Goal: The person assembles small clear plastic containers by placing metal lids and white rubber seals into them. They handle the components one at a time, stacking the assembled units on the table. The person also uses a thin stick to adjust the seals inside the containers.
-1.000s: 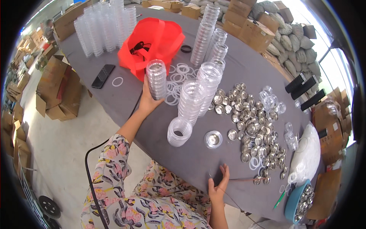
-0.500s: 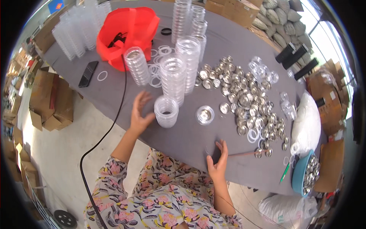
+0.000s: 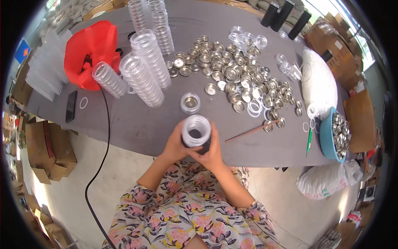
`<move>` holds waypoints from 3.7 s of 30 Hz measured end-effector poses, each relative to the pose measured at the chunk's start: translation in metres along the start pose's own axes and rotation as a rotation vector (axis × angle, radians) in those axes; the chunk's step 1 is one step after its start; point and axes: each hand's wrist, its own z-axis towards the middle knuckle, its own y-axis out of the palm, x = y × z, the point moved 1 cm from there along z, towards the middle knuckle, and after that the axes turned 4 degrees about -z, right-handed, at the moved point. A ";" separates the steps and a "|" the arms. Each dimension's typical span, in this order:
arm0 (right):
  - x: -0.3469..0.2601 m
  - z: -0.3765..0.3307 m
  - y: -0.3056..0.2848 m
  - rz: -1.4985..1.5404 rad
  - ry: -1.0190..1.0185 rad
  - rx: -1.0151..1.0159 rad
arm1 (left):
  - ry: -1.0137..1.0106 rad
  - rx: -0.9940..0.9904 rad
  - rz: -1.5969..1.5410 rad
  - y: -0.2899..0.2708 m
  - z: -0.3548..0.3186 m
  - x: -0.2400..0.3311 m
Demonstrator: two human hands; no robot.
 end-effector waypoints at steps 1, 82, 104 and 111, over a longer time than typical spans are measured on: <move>0.003 0.002 -0.002 0.066 0.062 0.054 | -0.015 -0.034 -0.043 0.012 0.001 -0.005; 0.039 -0.002 -0.034 0.057 0.159 0.247 | 0.140 0.144 0.503 -0.016 0.007 0.047; 0.040 -0.003 -0.033 0.123 0.224 0.197 | 0.349 -0.223 0.961 0.041 0.152 0.028; 0.041 -0.002 -0.031 0.102 0.246 0.233 | 0.619 -0.488 0.819 0.027 0.066 0.108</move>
